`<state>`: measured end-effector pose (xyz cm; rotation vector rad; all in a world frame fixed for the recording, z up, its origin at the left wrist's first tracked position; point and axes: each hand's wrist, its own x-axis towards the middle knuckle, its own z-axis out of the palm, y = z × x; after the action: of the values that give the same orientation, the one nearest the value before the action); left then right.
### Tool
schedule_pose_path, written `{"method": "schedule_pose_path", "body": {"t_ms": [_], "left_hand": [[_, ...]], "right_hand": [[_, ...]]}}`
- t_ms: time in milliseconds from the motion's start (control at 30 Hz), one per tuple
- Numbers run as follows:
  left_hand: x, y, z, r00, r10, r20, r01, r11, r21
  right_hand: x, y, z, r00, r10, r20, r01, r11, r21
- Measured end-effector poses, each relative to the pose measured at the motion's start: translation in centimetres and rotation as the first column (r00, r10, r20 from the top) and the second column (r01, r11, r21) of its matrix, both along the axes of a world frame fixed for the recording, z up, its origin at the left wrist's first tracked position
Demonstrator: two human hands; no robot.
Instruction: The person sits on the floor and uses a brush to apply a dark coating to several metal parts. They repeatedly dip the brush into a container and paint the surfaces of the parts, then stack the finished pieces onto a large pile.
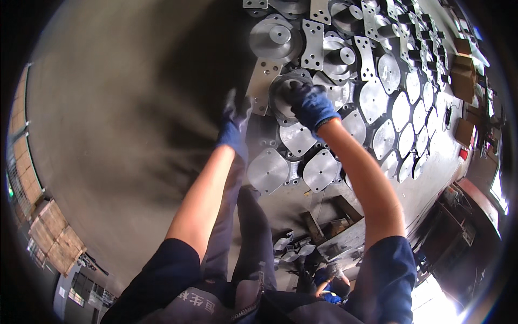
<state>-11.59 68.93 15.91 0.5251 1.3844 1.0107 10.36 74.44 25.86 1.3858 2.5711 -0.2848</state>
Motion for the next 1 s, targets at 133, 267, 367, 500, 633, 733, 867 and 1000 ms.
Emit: {"method": "schedule_pose_path", "body": {"t_ms": [133, 267, 367, 500, 633, 733, 867, 1000], "left_hand": [[1.1, 2.4, 0.1, 0.955, -0.173, -0.239, 0.150, 0.982, -0.112], [1.0, 2.2, -2.1, 0.868, -0.300, -0.396, 0.261, 0.954, -0.151], [1.9, 1.2, -1.5, 0.857, -0.295, -0.421, 0.279, 0.955, -0.102], [3.1, 0.0, -2.0, 0.829, -0.079, -0.554, 0.057, 0.997, -0.057], [3.2, 1.2, 3.2, 0.896, -0.182, -0.406, 0.158, 0.983, -0.091], [2.4, 1.5, 2.6, 0.900, -0.167, -0.402, 0.132, 0.985, -0.114], [2.5, 2.1, 2.2, 0.936, -0.184, -0.300, 0.130, 0.973, -0.189], [0.0, 2.6, 1.8, 0.958, -0.263, -0.113, 0.259, 0.965, -0.047]], "right_hand": [[-1.7, -2.7, 1.3, 0.733, -0.677, -0.065, 0.666, 0.734, -0.134], [-1.3, -3.2, -0.1, 0.596, -0.781, -0.186, 0.737, 0.624, -0.260], [-0.2, -2.9, -0.3, 0.638, -0.748, -0.183, 0.718, 0.664, -0.210], [0.0, -1.5, -0.5, 0.668, -0.699, -0.256, 0.679, 0.713, -0.174], [-0.2, -2.0, 1.0, 0.638, -0.737, -0.224, 0.709, 0.676, -0.201], [-0.9, -2.2, 0.5, 0.597, -0.764, -0.245, 0.741, 0.642, -0.196], [-0.3, -2.5, -1.1, 0.574, -0.764, -0.294, 0.754, 0.633, -0.175], [-2.0, -6.8, 1.3, 0.412, -0.859, -0.305, 0.870, 0.470, -0.148]]}}
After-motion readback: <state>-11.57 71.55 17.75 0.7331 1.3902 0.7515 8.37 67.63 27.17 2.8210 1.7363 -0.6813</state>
